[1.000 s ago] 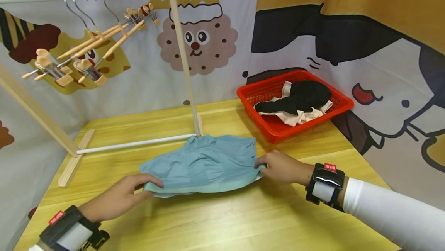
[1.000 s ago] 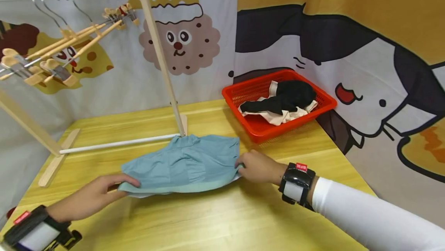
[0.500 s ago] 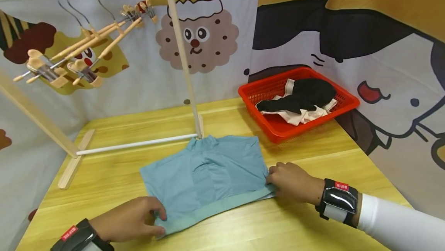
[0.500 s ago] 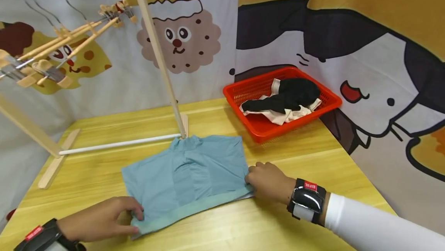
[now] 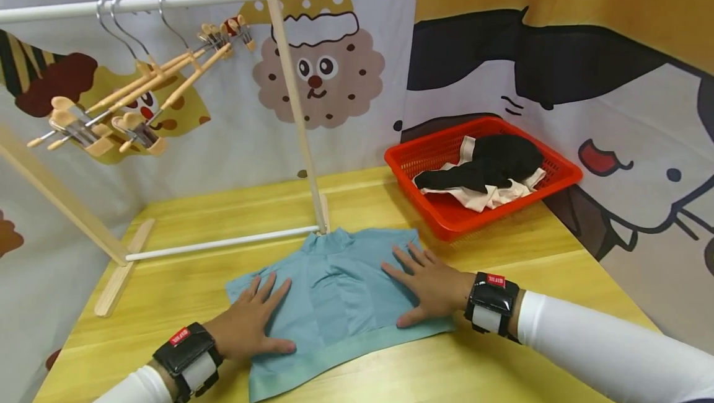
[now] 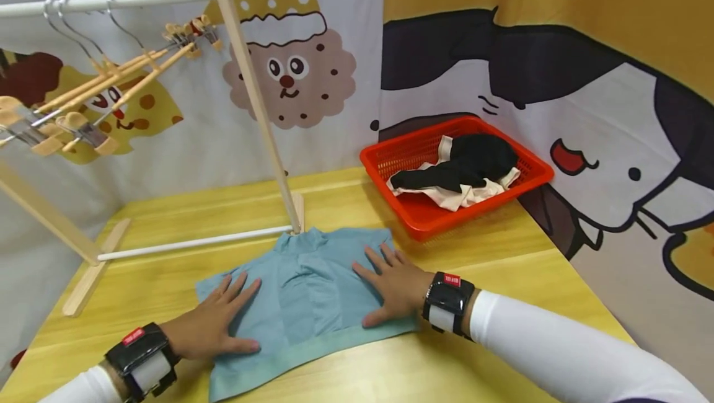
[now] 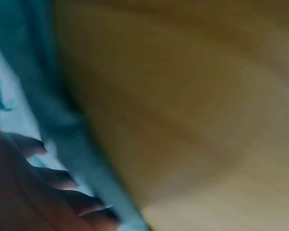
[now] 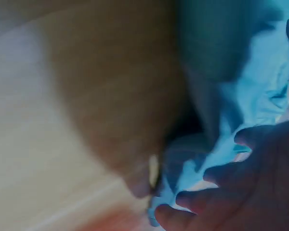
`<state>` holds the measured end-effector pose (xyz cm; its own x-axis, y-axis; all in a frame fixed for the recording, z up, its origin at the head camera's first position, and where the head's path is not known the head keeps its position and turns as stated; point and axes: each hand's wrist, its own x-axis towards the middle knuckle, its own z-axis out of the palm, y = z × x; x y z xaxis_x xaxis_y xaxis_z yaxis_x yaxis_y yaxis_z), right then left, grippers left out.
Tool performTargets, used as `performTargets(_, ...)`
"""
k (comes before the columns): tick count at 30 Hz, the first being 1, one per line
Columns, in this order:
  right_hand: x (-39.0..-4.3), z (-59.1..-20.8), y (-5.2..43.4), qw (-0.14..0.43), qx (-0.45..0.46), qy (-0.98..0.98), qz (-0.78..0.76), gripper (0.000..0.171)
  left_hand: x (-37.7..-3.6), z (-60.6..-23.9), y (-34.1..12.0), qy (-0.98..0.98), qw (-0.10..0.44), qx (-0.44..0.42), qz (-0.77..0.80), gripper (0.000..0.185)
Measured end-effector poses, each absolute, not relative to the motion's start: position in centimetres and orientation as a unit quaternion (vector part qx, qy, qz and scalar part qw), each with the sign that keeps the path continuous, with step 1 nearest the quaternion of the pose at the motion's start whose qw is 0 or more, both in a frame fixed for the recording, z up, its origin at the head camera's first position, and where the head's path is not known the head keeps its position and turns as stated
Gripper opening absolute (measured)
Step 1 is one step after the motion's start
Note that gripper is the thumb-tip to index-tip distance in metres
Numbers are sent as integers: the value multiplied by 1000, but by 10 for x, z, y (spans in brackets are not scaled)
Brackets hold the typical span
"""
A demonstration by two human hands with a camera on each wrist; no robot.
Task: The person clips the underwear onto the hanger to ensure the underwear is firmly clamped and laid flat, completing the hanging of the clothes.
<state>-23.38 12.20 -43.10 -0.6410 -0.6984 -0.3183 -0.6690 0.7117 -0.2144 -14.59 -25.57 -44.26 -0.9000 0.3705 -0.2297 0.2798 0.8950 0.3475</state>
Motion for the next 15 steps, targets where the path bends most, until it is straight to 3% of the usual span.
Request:
performTargets(4, -228, -443, 134, 214, -364, 906, -37, 109, -146, -451, -259, 957, 175, 179, 147, 121)
performTargets(15, -227, -462, 144, 185, -378, 905, -67, 107, -152, -463, -266, 959, 171, 188, 125, 129)
